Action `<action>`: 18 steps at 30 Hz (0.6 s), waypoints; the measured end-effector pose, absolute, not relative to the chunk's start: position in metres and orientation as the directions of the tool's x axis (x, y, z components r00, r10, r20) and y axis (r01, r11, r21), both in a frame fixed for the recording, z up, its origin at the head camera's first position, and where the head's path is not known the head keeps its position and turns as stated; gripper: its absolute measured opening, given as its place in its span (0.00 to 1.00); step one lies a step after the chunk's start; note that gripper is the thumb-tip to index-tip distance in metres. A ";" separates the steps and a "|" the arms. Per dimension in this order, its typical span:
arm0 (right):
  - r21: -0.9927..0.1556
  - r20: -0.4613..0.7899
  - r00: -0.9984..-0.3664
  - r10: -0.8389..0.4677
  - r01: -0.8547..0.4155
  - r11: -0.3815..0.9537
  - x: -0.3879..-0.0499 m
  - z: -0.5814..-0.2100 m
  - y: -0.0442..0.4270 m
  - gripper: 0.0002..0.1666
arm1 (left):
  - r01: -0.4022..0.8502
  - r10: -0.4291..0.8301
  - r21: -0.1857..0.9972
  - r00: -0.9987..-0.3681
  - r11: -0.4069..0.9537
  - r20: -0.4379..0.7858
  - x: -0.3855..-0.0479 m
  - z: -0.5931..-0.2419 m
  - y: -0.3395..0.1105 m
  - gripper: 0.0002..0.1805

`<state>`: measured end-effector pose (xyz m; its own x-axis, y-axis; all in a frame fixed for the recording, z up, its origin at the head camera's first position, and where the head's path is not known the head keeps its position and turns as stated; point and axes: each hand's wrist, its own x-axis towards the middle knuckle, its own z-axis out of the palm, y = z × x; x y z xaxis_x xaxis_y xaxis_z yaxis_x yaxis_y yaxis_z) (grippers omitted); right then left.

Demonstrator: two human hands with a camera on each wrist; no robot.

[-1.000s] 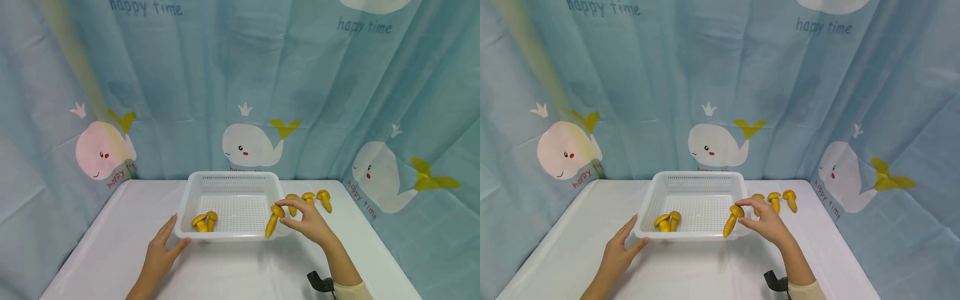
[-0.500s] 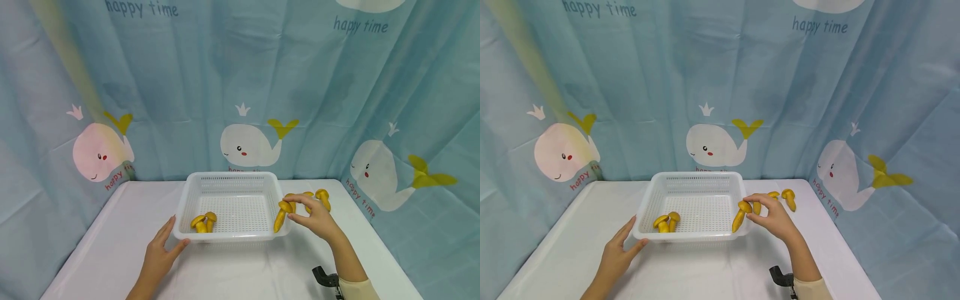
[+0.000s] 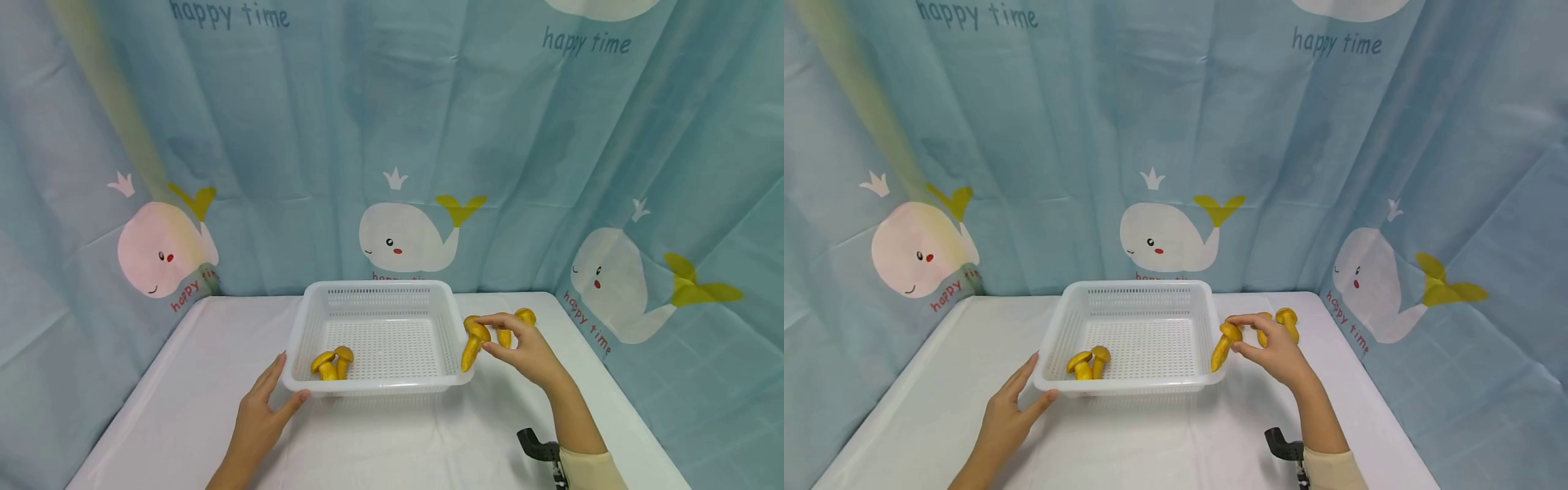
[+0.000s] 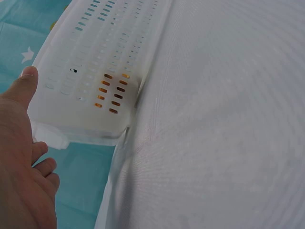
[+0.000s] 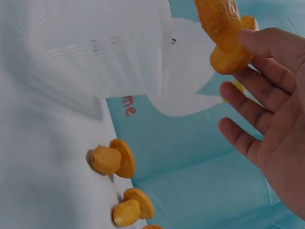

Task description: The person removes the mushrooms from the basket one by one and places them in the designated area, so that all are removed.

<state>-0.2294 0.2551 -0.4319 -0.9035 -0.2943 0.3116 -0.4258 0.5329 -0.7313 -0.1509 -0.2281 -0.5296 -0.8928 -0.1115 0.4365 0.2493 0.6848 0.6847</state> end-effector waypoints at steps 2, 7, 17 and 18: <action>-0.725 0.308 -0.907 -0.287 -0.419 0.546 -0.230 -0.432 0.257 0.22 | 0.250 -0.111 0.685 -0.893 0.684 0.437 -0.151 -0.530 -0.228 0.49; -0.727 0.301 -0.914 -0.273 -0.405 0.554 -0.232 -0.433 0.263 0.22 | 0.249 -0.113 0.684 -0.892 0.686 0.438 -0.152 -0.530 -0.228 0.50; -0.738 0.261 -0.932 -0.253 -0.362 0.569 -0.241 -0.447 0.276 0.22 | 0.249 -0.112 0.683 -0.892 0.687 0.438 -0.151 -0.530 -0.228 0.50; -0.741 0.256 -0.933 -0.251 -0.356 0.569 -0.242 -0.449 0.278 0.22 | 0.249 -0.112 0.682 -0.892 0.688 0.438 -0.151 -0.530 -0.228 0.50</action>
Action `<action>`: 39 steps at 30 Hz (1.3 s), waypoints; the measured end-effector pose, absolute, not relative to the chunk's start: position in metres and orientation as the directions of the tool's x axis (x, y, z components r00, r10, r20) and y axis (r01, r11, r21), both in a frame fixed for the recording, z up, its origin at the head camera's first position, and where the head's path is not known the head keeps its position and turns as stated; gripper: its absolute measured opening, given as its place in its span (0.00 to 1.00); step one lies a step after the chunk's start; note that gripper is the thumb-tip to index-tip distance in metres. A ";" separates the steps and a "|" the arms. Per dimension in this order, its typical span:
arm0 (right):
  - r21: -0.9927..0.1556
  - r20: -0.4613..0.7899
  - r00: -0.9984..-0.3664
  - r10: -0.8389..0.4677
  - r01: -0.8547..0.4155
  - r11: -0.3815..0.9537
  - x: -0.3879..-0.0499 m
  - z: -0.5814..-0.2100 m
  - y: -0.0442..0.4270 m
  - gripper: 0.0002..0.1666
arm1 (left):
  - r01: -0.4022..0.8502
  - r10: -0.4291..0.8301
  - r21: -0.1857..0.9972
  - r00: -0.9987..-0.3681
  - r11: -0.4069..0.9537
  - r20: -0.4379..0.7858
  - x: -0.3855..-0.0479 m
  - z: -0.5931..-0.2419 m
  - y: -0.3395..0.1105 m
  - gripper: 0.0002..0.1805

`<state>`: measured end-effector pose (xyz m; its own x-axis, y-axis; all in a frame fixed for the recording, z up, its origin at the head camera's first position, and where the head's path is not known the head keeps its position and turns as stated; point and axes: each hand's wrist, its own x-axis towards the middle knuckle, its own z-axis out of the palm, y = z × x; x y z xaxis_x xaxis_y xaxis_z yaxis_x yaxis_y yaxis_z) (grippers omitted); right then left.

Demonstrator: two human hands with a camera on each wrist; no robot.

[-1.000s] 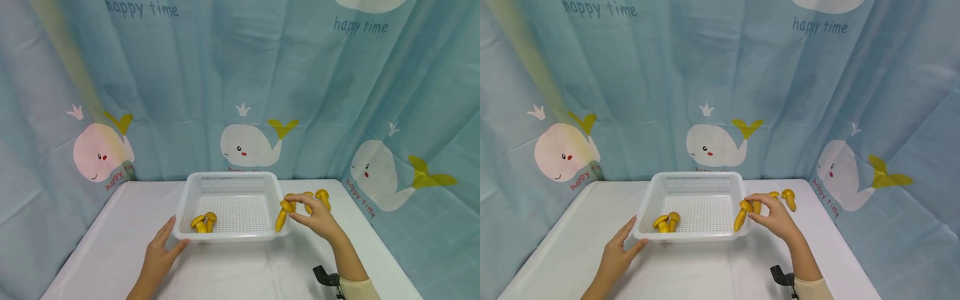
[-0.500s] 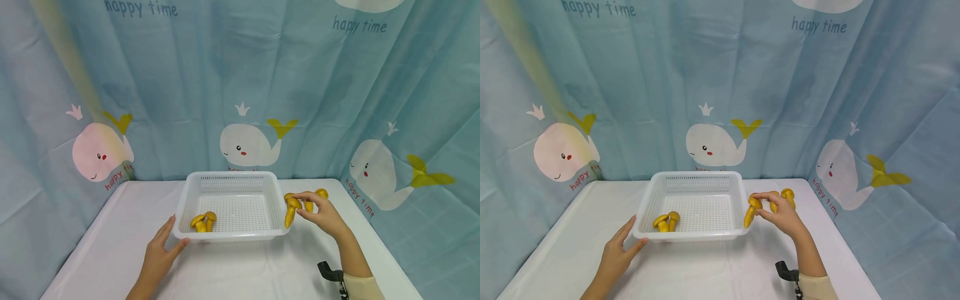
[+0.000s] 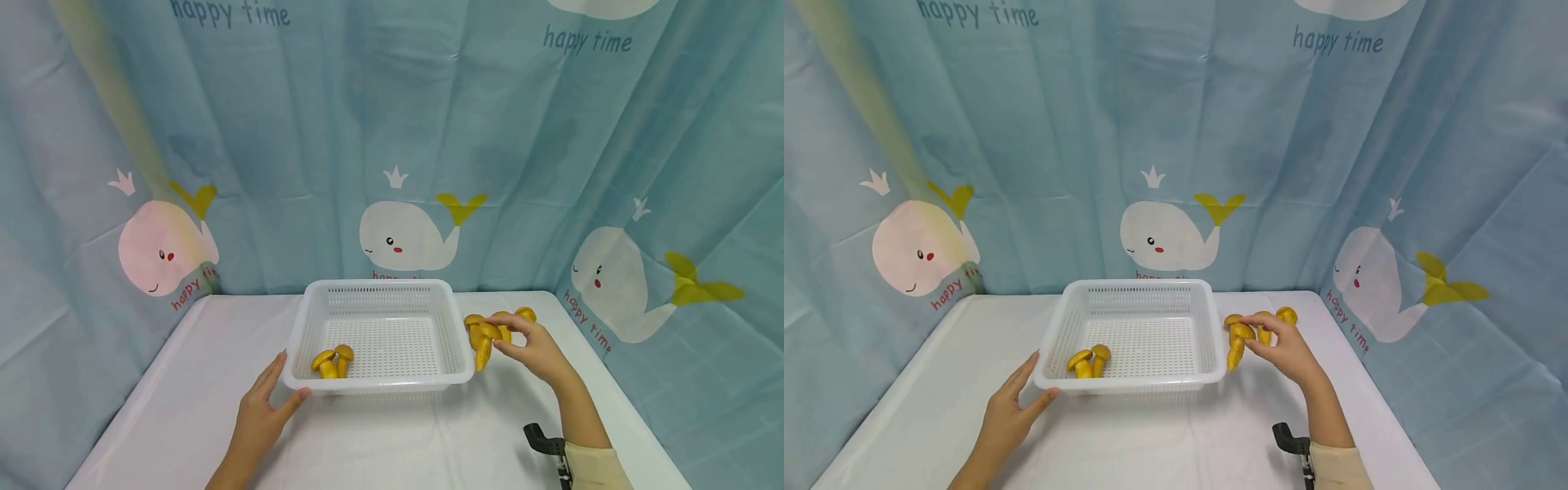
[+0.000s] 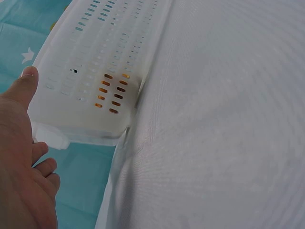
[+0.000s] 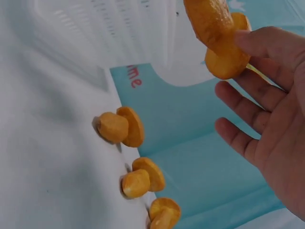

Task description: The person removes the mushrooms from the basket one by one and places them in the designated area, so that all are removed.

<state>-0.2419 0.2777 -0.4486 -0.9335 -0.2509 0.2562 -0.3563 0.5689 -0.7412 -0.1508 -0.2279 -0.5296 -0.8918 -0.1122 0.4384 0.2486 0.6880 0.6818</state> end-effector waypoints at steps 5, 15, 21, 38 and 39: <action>-0.748 0.242 -0.940 -0.238 -0.337 0.571 -0.246 -0.456 0.284 0.23 | 0.243 -0.114 0.681 -0.893 0.691 0.434 -0.151 -0.529 -0.227 0.50; -0.755 0.208 -0.951 -0.228 -0.305 0.580 -0.252 -0.470 0.291 0.24 | 0.247 -0.109 0.673 -0.892 0.697 0.440 -0.152 -0.528 -0.228 0.50; -0.754 0.211 -0.948 -0.240 -0.314 0.578 -0.255 -0.479 0.294 0.24 | 0.246 -0.111 0.675 -0.892 0.696 0.439 -0.152 -0.528 -0.228 0.50; -0.753 0.166 -0.947 -0.275 -0.302 0.585 -0.264 -0.503 0.295 0.23 | 0.246 -0.112 0.681 -0.893 0.690 0.436 -0.152 -0.529 -0.228 0.50; -0.751 0.166 -0.946 -0.277 -0.303 0.586 -0.265 -0.504 0.295 0.23 | 0.246 -0.112 0.681 -0.893 0.690 0.436 -0.152 -0.529 -0.228 0.50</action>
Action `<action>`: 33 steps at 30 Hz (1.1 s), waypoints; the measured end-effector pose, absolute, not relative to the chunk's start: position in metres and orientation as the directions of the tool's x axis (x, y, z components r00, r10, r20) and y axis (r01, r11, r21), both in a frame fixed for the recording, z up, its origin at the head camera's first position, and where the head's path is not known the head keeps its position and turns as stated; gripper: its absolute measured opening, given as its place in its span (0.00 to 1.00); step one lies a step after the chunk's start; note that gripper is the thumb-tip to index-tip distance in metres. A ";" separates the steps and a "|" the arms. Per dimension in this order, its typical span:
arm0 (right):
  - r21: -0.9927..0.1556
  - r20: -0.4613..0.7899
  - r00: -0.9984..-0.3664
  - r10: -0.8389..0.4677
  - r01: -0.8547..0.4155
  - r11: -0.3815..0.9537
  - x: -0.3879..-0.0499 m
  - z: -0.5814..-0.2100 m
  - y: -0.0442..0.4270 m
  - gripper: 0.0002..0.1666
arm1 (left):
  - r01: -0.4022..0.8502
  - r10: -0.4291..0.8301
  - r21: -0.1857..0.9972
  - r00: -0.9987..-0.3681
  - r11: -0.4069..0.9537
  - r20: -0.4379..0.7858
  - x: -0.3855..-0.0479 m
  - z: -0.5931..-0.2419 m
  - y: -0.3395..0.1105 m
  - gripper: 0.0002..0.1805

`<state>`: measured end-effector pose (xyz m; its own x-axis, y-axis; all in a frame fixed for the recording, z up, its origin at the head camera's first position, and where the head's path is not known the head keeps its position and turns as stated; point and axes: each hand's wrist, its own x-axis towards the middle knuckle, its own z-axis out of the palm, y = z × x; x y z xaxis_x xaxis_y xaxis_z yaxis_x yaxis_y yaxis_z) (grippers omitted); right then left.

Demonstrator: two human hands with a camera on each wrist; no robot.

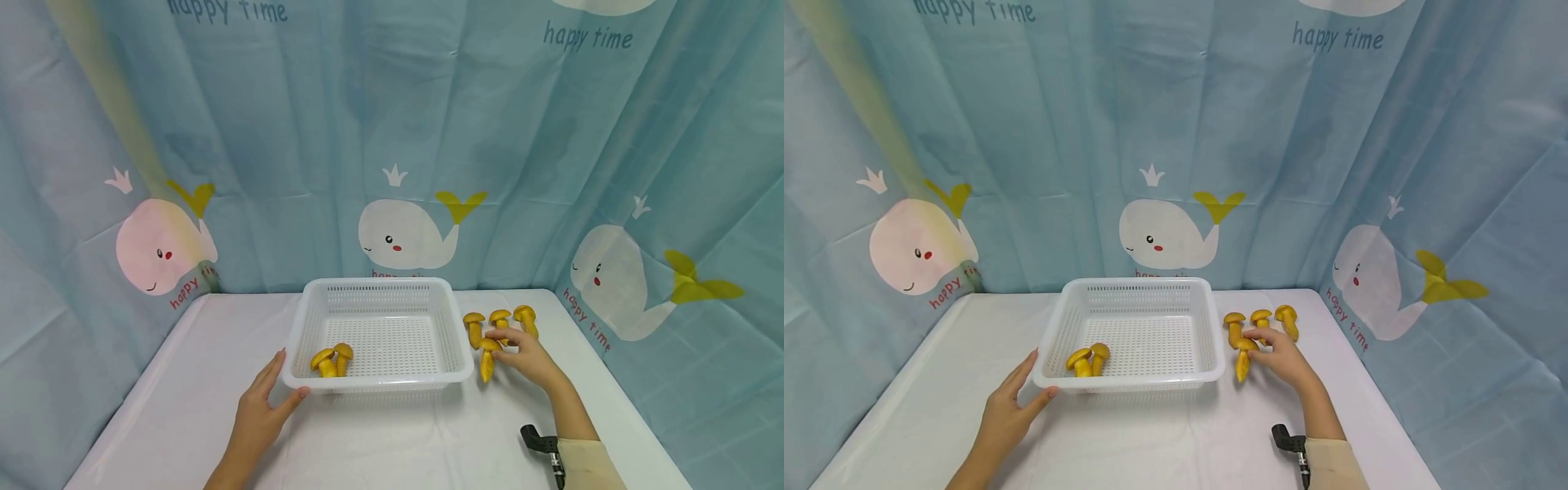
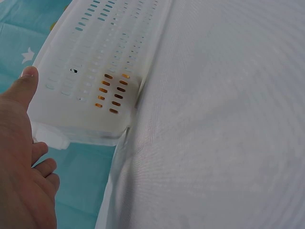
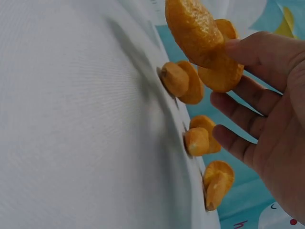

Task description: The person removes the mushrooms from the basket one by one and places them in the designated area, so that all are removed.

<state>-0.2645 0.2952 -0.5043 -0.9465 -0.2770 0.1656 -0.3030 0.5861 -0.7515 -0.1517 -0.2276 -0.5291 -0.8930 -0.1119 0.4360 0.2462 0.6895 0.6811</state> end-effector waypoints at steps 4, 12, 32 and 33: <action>-0.740 0.183 -0.938 -0.295 -0.329 0.586 -0.266 -0.509 0.294 0.22 | 0.249 -0.111 0.682 -0.892 0.688 0.437 -0.152 -0.529 -0.228 0.50; -0.741 0.120 -0.951 -0.286 -0.278 0.611 -0.268 -0.513 0.292 0.21 | 0.257 -0.106 0.676 -0.888 0.690 0.447 -0.152 -0.529 -0.228 0.50; -0.731 0.020 -0.964 -0.266 -0.196 0.653 -0.270 -0.522 0.292 0.20 | 0.235 -0.109 0.683 -0.901 0.691 0.420 -0.152 -0.530 -0.229 0.50; -0.730 0.019 -0.964 -0.265 -0.194 0.655 -0.270 -0.522 0.292 0.20 | 0.236 -0.108 0.683 -0.900 0.691 0.421 -0.152 -0.530 -0.229 0.50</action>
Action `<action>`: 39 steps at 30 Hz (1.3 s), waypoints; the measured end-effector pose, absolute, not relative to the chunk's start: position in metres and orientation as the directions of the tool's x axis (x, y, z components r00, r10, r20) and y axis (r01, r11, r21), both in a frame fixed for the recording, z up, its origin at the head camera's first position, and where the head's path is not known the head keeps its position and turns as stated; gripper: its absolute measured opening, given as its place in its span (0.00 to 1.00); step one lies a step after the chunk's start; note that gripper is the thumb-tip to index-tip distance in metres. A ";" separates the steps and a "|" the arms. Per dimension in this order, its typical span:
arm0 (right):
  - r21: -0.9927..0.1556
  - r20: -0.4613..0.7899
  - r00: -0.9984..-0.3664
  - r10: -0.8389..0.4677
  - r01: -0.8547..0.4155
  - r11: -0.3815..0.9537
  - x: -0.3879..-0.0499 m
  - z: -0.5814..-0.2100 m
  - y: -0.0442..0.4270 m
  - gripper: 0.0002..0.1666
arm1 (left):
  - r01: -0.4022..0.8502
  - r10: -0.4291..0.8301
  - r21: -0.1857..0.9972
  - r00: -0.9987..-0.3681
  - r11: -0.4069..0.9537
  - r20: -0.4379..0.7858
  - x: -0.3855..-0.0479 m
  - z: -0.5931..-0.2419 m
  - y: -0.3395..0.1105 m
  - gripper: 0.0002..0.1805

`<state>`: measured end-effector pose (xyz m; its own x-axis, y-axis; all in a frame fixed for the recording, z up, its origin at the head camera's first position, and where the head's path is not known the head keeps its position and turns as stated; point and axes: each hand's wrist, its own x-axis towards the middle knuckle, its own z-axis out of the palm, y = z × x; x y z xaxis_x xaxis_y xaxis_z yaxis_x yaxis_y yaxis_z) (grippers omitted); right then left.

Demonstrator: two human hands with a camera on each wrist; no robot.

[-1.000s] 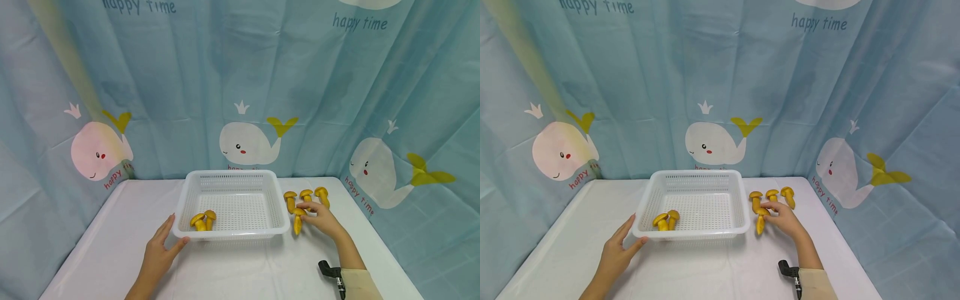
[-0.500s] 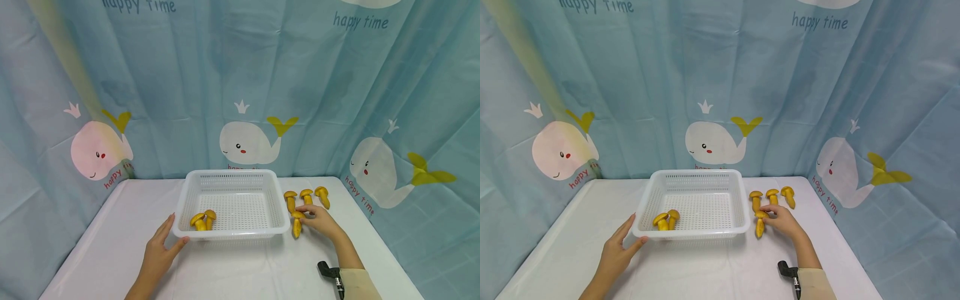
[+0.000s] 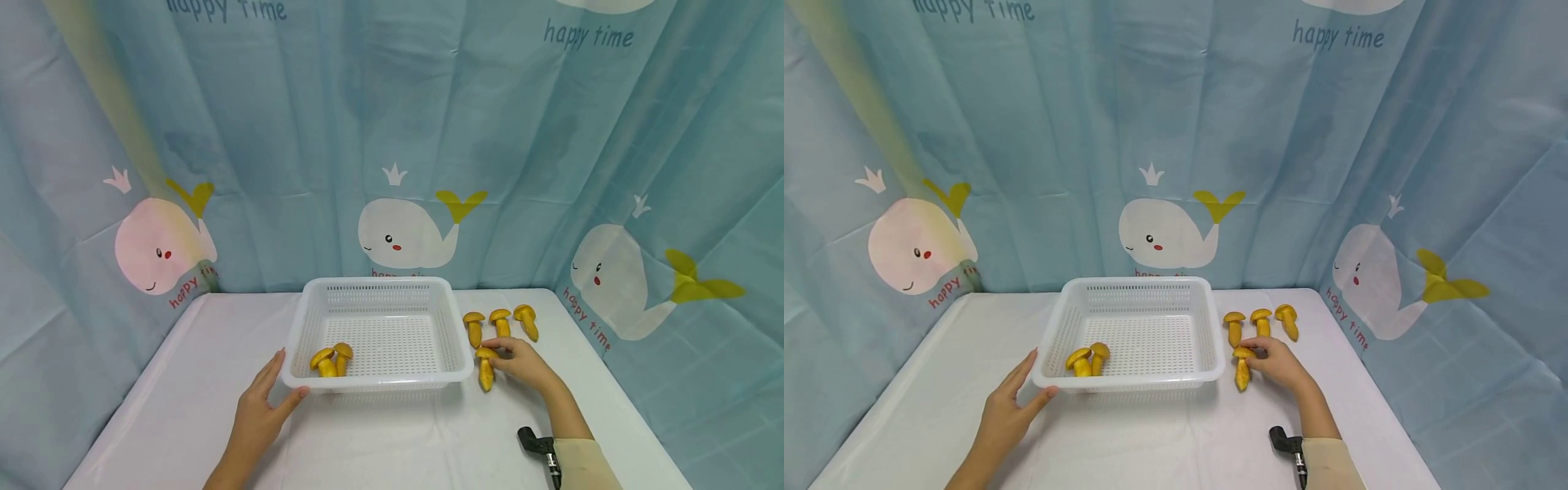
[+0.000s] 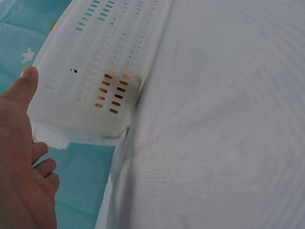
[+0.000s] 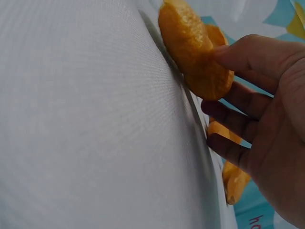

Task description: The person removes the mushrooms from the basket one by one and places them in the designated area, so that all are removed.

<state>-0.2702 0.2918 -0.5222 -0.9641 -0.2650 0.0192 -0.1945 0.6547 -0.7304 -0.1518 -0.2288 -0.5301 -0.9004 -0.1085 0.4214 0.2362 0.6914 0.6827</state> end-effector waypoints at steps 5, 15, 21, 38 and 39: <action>-0.734 0.015 -0.962 -0.272 -0.195 0.651 -0.270 -0.523 0.292 0.20 | 0.238 -0.109 0.681 -0.899 0.693 0.425 -0.151 -0.530 -0.229 0.50; -0.763 -0.007 -0.961 -0.277 -0.174 0.623 -0.271 -0.523 0.290 0.20 | 0.239 -0.109 0.679 -0.897 0.694 0.428 -0.152 -0.530 -0.231 0.51; -0.764 -0.009 -0.961 -0.276 -0.172 0.621 -0.272 -0.524 0.290 0.20 | 0.235 -0.113 0.686 -0.900 0.688 0.422 -0.151 -0.530 -0.230 0.51; -0.773 -0.030 -0.964 -0.266 -0.146 0.617 -0.270 -0.523 0.298 0.23 | 0.247 -0.106 0.675 -0.894 0.695 0.435 -0.151 -0.529 -0.228 0.50; -0.772 -0.029 -0.963 -0.268 -0.149 0.618 -0.270 -0.522 0.298 0.23 | 0.249 -0.105 0.675 -0.893 0.694 0.437 -0.151 -0.528 -0.228 0.50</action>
